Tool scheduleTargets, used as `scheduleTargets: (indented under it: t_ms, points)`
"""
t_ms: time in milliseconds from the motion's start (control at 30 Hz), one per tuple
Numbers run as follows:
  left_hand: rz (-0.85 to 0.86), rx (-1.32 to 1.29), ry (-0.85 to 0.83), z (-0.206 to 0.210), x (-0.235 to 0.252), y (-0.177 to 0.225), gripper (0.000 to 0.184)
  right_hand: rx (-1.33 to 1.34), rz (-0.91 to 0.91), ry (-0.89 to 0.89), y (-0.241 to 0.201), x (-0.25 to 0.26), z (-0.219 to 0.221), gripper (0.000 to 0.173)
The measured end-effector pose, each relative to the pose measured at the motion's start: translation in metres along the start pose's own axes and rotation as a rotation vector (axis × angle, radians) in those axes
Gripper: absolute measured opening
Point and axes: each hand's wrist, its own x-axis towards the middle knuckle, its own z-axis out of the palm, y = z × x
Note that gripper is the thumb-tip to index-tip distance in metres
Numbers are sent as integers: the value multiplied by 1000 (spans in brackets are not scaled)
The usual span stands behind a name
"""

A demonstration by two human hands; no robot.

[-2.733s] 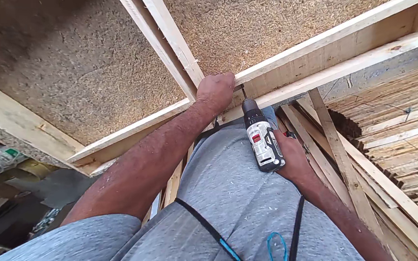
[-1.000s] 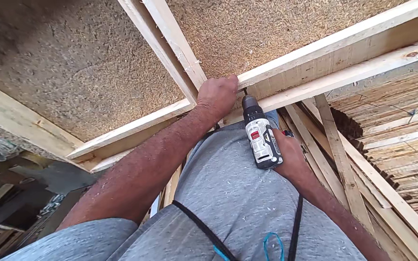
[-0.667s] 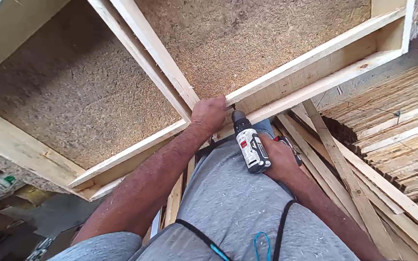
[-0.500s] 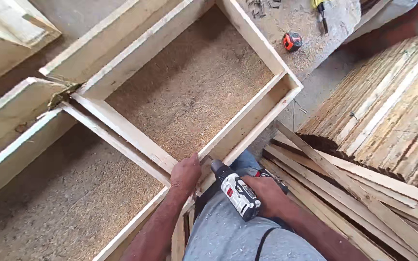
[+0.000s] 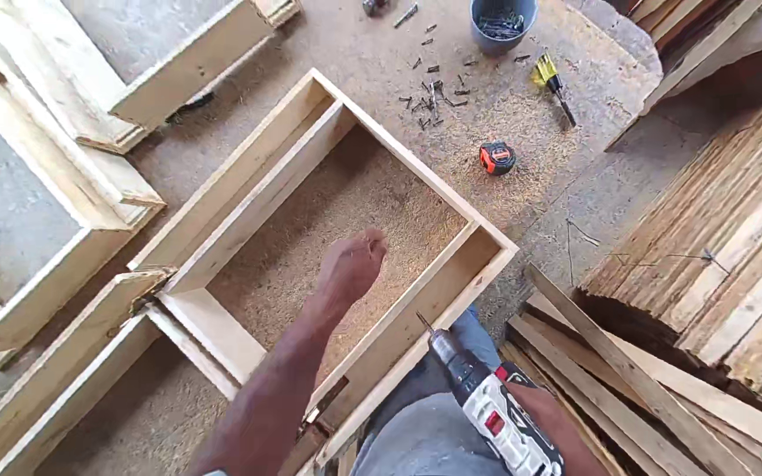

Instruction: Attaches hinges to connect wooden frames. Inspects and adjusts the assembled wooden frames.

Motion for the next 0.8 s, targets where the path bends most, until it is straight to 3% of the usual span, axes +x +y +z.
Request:
scheduleTargets:
  t_ms: [100,200,333,400,467,533,633,700,800]
  points:
    - [215,-20,215,1,148,64,28,-50,73,109,10,1,-39,42]
    - [98,152,143,10,266,98,32,-68,165,194,13,-5,-67,43]
    - [-125,306,45,21,312,121,30,-62,416,79,-26,21,-108,35]
    - [-124,367,29,22,310,126,27,-80,412,100,-16,13,-102,40]
    - [-25,347,38,17,300,127,26,-95,282,212,24,-17,-73,49]
    - [115,126,121,2,268,119,23,-64,207,207,29,-15,-66,44]
    - [196,-650,152,-7,159,91,9,-55,147,138,13,-6,-47,33]
    - [88,-1254,40,-2,66,60,16,-59,59,119,-13,9,-30,30]
    - [-265,-1768,44,23,-79,-7,26,-12,5,-24,-45,11,7,32]
